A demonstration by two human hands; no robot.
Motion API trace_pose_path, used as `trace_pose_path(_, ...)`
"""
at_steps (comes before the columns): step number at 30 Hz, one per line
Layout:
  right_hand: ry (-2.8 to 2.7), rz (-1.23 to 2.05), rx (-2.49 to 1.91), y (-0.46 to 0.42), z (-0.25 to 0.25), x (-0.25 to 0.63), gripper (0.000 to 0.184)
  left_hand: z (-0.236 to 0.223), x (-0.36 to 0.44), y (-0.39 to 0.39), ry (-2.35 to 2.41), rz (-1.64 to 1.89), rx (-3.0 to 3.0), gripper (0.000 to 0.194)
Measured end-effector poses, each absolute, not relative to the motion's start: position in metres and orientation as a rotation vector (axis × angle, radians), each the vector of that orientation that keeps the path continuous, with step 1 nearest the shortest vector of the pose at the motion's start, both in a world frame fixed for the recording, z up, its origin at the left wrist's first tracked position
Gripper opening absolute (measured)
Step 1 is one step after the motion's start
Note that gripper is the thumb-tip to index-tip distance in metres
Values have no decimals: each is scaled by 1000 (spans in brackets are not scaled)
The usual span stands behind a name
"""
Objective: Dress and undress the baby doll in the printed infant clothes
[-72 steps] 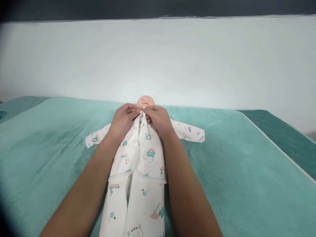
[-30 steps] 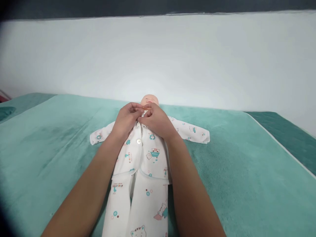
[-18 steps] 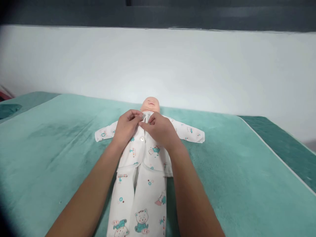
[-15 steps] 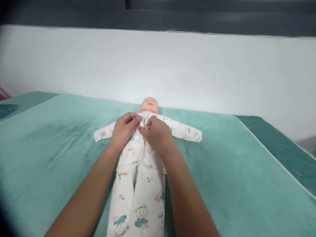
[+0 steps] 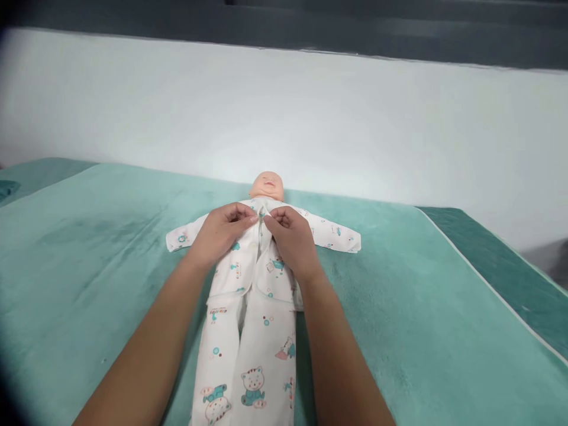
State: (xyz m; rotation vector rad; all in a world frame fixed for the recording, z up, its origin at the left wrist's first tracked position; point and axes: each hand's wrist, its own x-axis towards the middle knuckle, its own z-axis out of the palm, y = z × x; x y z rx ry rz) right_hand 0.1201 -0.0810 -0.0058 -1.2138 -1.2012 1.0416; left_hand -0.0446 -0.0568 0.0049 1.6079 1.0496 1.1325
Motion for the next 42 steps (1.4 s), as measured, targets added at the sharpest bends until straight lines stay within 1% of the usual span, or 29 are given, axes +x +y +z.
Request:
trace_pose_path(3, -1136, 1117, -1109, -81, -5, 120, 20, 8, -38, -61, 1012, 1172, 1538, 19)
trace_pose_path(6, -1132, 1136, -1055, -80, -4, 121, 17, 9, -33, -64, 1019, 1182, 1523, 20)
trace_pose_path(9, -1151, 1140, -1053, -79, -5, 123, 14, 7, -34, -63, 1000, 1172, 1501, 19)
trace_pose_path(14, -1175, 1121, -1066, -75, -8, 126, 13, 4, -37, -58, 947, 1157, 1431, 20)
trace_pose_path(19, -1186, 1153, -1017, -72, -11, 129, 13, 4, -36, -59, 965, 1149, 1477, 17)
trace_pose_path(29, -1230, 1276, -982, -69, -9, 133, 12, 5, -34, -61, 1041, 1120, 1574, 22)
trace_pose_path(33, -1301, 1286, -985, -71, -8, 135, 16, 5, -31, -62, 1098, 1130, 1596, 24)
trace_pose_path(38, -1417, 1257, -1017, -74, -6, 137, 19, 9, -27, -65, 1145, 1151, 1583, 20)
trace_pose_path(42, -1456, 1262, -992, -75, -7, 136, 22, 8, -27, -64, 1157, 1144, 1547, 22)
